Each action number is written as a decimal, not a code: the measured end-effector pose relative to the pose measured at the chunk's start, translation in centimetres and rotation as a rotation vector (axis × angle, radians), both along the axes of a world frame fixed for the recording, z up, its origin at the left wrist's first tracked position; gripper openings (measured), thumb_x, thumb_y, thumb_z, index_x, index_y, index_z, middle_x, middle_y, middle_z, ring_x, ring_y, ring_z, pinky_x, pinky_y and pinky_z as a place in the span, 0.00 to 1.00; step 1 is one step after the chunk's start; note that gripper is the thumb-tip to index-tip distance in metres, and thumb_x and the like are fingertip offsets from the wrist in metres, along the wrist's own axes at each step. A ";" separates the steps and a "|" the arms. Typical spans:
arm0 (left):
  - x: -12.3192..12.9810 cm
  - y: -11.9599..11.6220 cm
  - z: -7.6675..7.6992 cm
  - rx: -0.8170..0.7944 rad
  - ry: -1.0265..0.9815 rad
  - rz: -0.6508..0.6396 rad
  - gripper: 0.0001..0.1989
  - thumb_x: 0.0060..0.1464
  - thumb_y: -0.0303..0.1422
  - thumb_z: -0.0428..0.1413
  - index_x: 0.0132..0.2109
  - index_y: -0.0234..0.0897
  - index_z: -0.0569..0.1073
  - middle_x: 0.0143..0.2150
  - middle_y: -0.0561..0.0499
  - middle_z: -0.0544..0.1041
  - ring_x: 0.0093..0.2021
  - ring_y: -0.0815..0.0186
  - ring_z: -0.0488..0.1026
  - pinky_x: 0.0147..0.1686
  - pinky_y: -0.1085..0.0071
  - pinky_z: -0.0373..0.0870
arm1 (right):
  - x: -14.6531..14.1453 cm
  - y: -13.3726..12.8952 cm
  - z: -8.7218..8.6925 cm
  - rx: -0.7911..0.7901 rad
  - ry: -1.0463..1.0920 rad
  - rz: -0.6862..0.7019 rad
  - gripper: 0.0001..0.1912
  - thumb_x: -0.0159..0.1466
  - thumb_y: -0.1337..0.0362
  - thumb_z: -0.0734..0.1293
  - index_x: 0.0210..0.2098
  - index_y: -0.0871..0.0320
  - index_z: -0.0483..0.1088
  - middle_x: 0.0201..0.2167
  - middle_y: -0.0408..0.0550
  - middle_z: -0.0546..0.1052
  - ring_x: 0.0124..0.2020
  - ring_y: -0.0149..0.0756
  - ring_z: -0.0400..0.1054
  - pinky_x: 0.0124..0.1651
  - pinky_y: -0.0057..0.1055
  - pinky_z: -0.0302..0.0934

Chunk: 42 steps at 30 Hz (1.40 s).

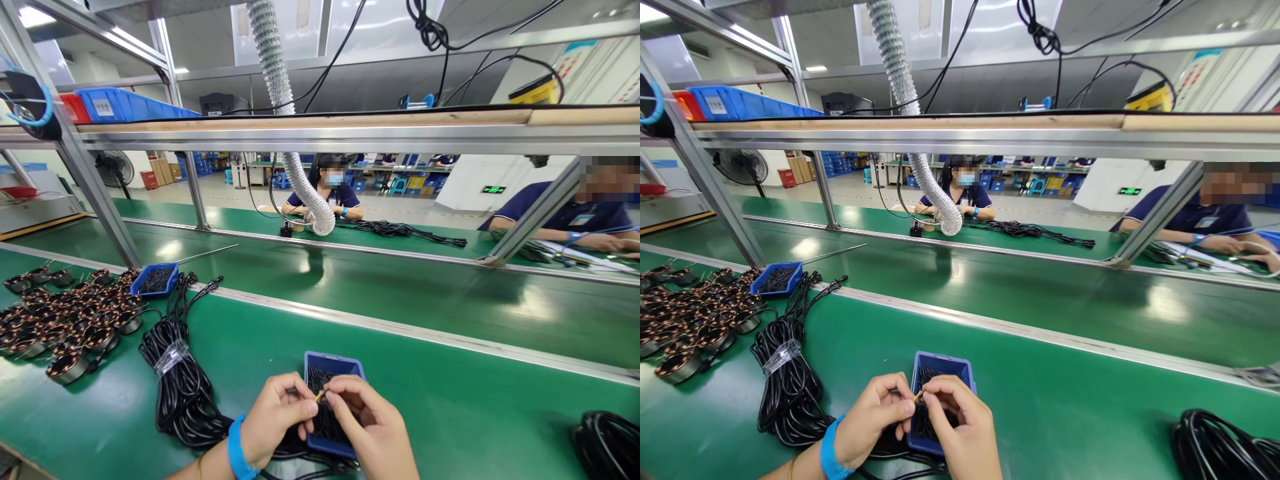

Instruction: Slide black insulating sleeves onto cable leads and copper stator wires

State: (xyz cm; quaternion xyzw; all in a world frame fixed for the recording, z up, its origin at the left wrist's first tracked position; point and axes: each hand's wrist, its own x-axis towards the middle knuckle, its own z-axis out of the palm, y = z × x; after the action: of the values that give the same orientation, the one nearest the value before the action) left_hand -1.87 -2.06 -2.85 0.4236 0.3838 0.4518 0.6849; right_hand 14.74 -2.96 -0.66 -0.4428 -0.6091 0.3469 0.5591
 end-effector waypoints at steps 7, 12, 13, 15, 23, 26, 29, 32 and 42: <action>-0.1 -0.1 0.3 -0.004 0.064 -0.005 0.25 0.40 0.51 0.70 0.30 0.33 0.73 0.18 0.54 0.71 0.17 0.72 0.65 0.19 0.77 0.62 | 1.0 0.4 0.1 -0.081 -0.098 -0.065 0.12 0.60 0.52 0.71 0.36 0.52 0.81 0.30 0.47 0.85 0.31 0.40 0.81 0.36 0.25 0.74; -0.1 -0.1 0.3 -0.012 0.079 -0.024 0.26 0.39 0.52 0.69 0.30 0.32 0.74 0.17 0.54 0.72 0.16 0.73 0.64 0.18 0.77 0.60 | 0.6 0.2 0.3 -0.003 -0.146 -0.055 0.11 0.63 0.54 0.69 0.35 0.51 0.81 0.30 0.45 0.85 0.30 0.37 0.81 0.36 0.22 0.74; -0.1 -0.1 0.2 -0.009 0.077 -0.022 0.26 0.39 0.52 0.69 0.30 0.32 0.74 0.18 0.54 0.72 0.16 0.73 0.64 0.17 0.77 0.60 | 0.6 0.1 0.4 0.013 -0.162 -0.049 0.11 0.64 0.54 0.69 0.35 0.51 0.81 0.30 0.45 0.85 0.30 0.37 0.81 0.36 0.22 0.73; -0.1 0.0 0.1 -0.012 0.074 -0.019 0.25 0.39 0.52 0.69 0.30 0.32 0.74 0.18 0.54 0.72 0.16 0.73 0.65 0.17 0.77 0.61 | 0.5 0.1 0.4 0.054 -0.197 -0.050 0.10 0.64 0.56 0.68 0.35 0.51 0.81 0.31 0.44 0.85 0.30 0.36 0.81 0.37 0.21 0.73; -0.2 -0.2 0.3 -0.029 0.077 -0.027 0.26 0.40 0.52 0.69 0.30 0.32 0.74 0.17 0.53 0.72 0.16 0.73 0.64 0.18 0.78 0.60 | 0.8 0.3 0.4 0.245 -0.285 -0.070 0.08 0.66 0.60 0.68 0.36 0.51 0.81 0.32 0.41 0.85 0.30 0.32 0.80 0.37 0.17 0.72; -0.2 -0.2 0.3 -0.028 0.074 -0.024 0.26 0.40 0.52 0.69 0.30 0.32 0.74 0.17 0.54 0.72 0.16 0.73 0.64 0.18 0.78 0.61 | 0.8 0.3 0.3 0.252 -0.290 -0.076 0.07 0.66 0.62 0.68 0.37 0.51 0.80 0.32 0.40 0.85 0.31 0.30 0.80 0.38 0.15 0.71; -0.1 -0.1 0.3 -0.026 0.072 -0.026 0.26 0.40 0.52 0.69 0.30 0.32 0.74 0.17 0.54 0.71 0.16 0.73 0.64 0.18 0.77 0.61 | 0.7 0.2 0.3 0.259 -0.293 -0.078 0.06 0.65 0.63 0.68 0.37 0.51 0.80 0.32 0.39 0.85 0.31 0.29 0.80 0.39 0.14 0.70; -0.1 -0.1 0.4 -0.028 0.068 -0.029 0.26 0.39 0.52 0.69 0.30 0.32 0.74 0.17 0.54 0.71 0.16 0.73 0.64 0.18 0.78 0.62 | 0.7 0.1 0.4 0.281 -0.297 -0.084 0.06 0.65 0.63 0.68 0.36 0.52 0.80 0.32 0.40 0.85 0.30 0.29 0.80 0.38 0.14 0.71; -0.1 -0.1 0.4 -0.053 0.064 -0.029 0.26 0.38 0.51 0.70 0.31 0.33 0.74 0.17 0.54 0.71 0.17 0.73 0.65 0.18 0.78 0.61 | 0.9 0.3 0.1 0.319 -0.334 -0.010 0.08 0.67 0.67 0.67 0.40 0.52 0.79 0.35 0.42 0.84 0.34 0.29 0.80 0.42 0.16 0.70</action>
State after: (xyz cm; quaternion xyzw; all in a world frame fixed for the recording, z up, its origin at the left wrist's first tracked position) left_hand -1.96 -2.20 -2.48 0.4249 0.4115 0.4178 0.6897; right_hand 15.60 -2.67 -0.55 -0.4030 -0.7382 0.1652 0.5150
